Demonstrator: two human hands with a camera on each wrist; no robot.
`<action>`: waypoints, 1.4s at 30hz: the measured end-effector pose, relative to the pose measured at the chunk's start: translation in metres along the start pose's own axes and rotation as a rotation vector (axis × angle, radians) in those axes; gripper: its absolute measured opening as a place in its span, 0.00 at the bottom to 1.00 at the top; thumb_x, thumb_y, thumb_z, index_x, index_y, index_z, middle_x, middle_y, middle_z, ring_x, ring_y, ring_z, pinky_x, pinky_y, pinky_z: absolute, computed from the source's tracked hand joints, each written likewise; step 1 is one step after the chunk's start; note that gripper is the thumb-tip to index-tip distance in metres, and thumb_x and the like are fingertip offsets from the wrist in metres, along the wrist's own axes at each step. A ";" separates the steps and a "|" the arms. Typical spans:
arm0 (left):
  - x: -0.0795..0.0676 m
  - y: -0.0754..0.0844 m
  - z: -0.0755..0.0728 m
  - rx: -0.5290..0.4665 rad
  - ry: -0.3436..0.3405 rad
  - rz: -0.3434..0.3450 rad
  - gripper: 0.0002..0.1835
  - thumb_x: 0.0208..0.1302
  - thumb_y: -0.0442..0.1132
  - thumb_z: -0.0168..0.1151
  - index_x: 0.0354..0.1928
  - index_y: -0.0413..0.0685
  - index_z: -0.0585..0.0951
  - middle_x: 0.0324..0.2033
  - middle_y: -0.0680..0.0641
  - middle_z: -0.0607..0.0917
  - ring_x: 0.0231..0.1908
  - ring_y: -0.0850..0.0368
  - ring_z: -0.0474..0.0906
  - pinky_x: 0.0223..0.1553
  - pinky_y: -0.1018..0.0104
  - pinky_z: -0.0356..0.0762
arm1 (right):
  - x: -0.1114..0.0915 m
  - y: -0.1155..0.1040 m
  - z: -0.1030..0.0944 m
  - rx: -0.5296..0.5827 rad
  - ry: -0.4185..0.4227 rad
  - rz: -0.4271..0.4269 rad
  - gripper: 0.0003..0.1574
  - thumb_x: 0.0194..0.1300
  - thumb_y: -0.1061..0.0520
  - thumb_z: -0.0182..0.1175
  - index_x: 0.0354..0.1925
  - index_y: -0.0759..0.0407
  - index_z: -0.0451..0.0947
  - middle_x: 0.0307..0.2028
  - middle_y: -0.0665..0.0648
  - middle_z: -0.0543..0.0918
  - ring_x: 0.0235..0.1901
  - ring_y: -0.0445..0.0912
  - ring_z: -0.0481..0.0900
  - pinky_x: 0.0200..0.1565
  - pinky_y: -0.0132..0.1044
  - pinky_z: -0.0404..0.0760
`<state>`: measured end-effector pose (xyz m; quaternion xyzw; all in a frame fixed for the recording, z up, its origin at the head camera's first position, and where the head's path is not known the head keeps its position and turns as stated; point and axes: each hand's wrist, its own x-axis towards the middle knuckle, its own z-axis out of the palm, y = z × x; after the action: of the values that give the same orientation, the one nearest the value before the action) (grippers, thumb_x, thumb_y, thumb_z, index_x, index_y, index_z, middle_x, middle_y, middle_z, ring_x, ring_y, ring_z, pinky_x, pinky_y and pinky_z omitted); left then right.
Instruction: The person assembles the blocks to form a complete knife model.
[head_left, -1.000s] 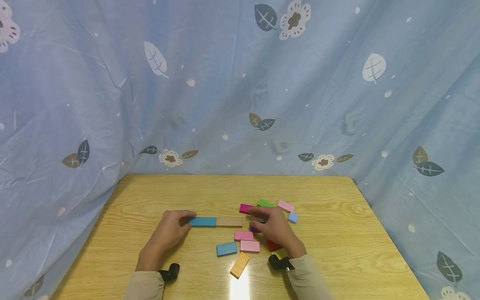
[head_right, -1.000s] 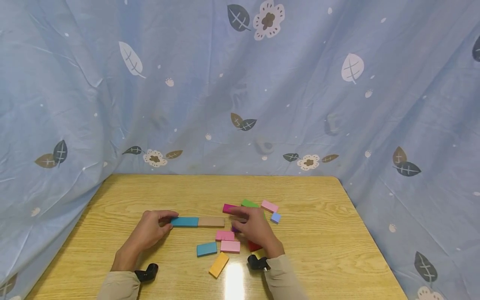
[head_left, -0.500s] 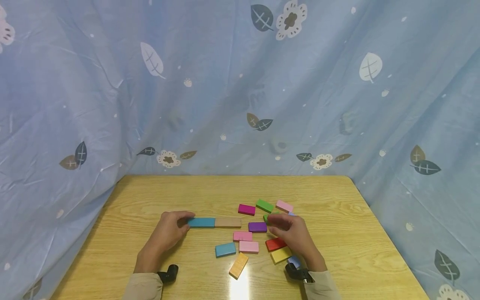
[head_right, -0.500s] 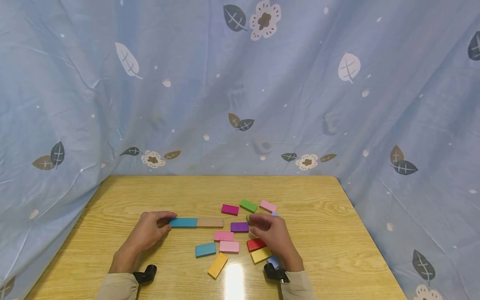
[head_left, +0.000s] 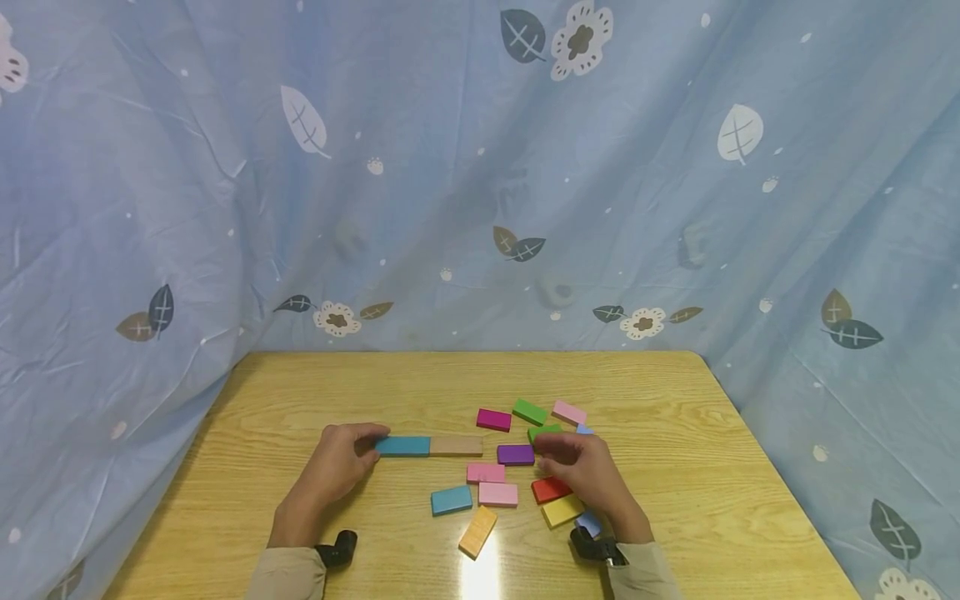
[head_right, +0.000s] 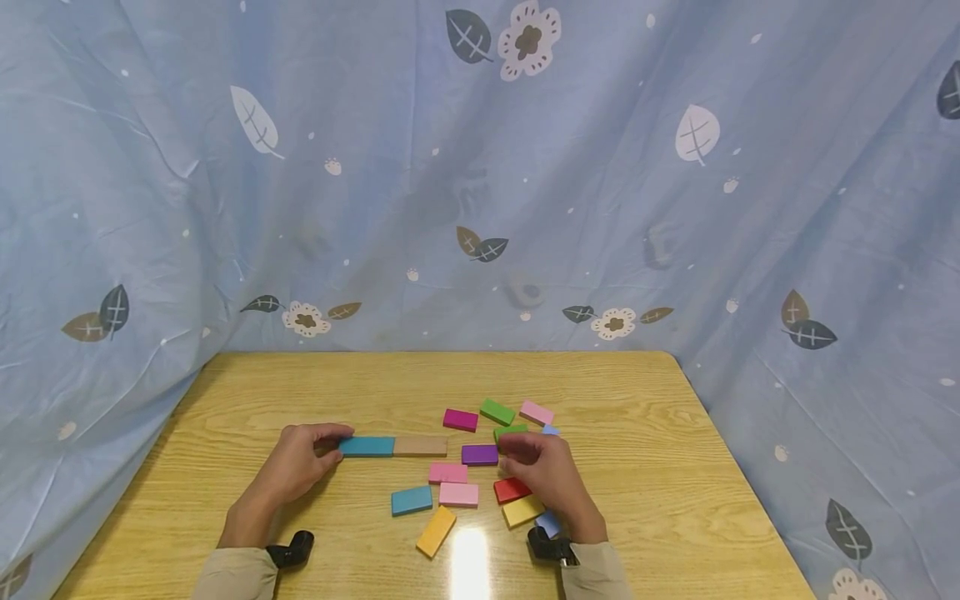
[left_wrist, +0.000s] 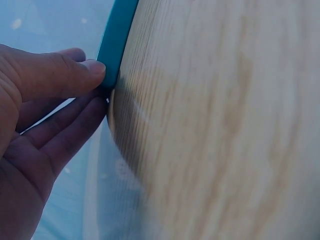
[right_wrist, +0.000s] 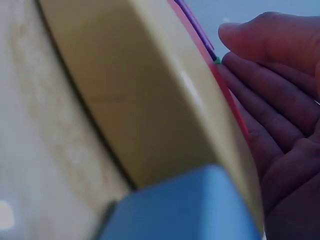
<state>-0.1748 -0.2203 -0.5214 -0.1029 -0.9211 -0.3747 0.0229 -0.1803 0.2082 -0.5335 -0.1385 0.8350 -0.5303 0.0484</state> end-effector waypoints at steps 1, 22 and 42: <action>0.000 0.000 0.000 0.002 -0.001 0.000 0.20 0.66 0.23 0.74 0.59 0.43 0.91 0.56 0.42 0.93 0.60 0.40 0.89 0.61 0.45 0.89 | 0.001 0.000 0.000 -0.004 -0.002 0.000 0.23 0.68 0.63 0.76 0.60 0.61 0.89 0.54 0.59 0.93 0.56 0.52 0.92 0.56 0.27 0.89; 0.000 0.000 0.000 0.015 0.002 0.012 0.21 0.66 0.23 0.73 0.59 0.42 0.90 0.55 0.42 0.93 0.58 0.41 0.90 0.59 0.45 0.90 | 0.017 -0.005 0.011 -0.114 -0.080 -0.088 0.23 0.65 0.64 0.77 0.59 0.59 0.90 0.54 0.56 0.94 0.54 0.49 0.92 0.56 0.29 0.89; 0.000 0.001 0.001 0.011 -0.001 0.011 0.21 0.66 0.22 0.72 0.60 0.42 0.90 0.55 0.43 0.93 0.57 0.42 0.90 0.58 0.46 0.90 | 0.027 -0.010 0.016 -0.265 -0.016 -0.098 0.22 0.64 0.66 0.77 0.56 0.57 0.92 0.51 0.52 0.94 0.52 0.48 0.91 0.59 0.41 0.91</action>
<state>-0.1745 -0.2187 -0.5219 -0.1082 -0.9227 -0.3693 0.0250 -0.2007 0.1825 -0.5296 -0.1884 0.8895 -0.4161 0.0106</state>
